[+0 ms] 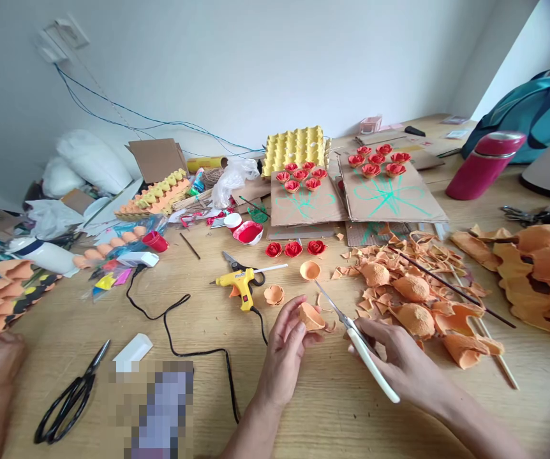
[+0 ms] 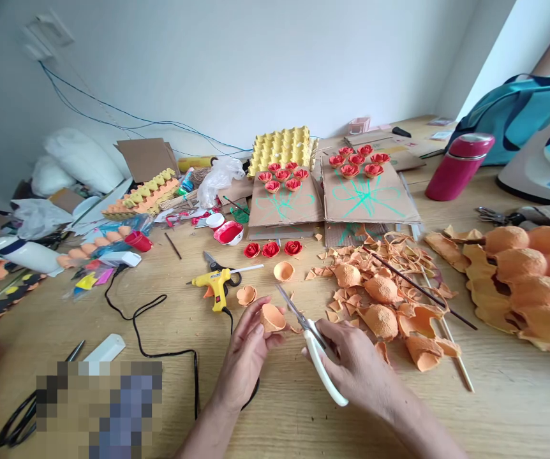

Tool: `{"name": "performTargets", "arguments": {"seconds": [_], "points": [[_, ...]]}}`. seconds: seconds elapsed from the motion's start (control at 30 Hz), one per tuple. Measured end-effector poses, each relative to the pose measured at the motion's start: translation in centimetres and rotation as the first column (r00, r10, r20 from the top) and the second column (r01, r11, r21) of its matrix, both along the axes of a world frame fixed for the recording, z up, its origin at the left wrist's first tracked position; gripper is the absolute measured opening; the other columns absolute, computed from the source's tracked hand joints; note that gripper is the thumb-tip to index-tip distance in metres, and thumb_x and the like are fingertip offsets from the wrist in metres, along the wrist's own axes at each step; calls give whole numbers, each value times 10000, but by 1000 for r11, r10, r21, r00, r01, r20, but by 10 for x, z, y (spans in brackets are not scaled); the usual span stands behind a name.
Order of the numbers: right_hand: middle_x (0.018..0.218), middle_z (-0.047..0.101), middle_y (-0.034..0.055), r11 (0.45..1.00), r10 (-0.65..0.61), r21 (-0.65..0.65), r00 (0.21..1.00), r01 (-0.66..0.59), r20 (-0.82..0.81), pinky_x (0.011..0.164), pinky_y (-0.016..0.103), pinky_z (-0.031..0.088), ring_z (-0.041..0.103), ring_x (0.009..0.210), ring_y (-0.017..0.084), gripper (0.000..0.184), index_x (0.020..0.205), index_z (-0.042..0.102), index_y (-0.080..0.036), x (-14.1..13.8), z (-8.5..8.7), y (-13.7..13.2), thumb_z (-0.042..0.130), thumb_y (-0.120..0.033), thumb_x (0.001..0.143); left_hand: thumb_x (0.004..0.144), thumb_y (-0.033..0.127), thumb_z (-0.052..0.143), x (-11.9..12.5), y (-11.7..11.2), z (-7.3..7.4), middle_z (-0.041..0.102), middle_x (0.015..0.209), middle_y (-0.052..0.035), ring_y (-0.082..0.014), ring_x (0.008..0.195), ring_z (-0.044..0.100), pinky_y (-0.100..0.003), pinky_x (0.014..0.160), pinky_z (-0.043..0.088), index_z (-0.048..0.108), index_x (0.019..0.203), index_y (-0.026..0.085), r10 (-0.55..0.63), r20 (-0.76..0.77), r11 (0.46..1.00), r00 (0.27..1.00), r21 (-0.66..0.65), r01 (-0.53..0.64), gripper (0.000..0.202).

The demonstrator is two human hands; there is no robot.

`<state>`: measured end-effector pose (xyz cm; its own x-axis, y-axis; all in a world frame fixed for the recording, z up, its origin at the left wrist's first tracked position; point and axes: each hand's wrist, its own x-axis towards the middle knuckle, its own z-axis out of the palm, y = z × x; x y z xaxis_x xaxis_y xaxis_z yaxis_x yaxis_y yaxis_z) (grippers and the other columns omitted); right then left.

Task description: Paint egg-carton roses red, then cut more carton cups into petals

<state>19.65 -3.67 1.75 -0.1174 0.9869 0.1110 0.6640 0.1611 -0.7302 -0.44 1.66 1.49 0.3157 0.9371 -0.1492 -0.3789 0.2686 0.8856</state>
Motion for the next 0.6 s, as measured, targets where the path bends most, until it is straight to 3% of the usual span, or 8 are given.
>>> {"name": "performTargets", "arguments": {"seconds": [0.23,0.6], "points": [[688,628,-3,985,-7,-173,989,-19,-145,558,265,394,541,637,158,387,699,563,-207,-2,11,1,495,-456,987,853,471,754,1,3,1,742,1097,-95,-176,857,713,-214,633,510,685,1200,208,-75,167,973,983,-202,108,441],[685,574,-20,978,6,-206,991,-33,-132,561,262,342,460,626,135,350,768,580,-194,-4,0,0,514,-448,1000,896,473,701,2,2,-12,734,950,-71,-151,754,685,-188,532,461,711,1058,176,-121,251,933,960,-300,196,339]]}}
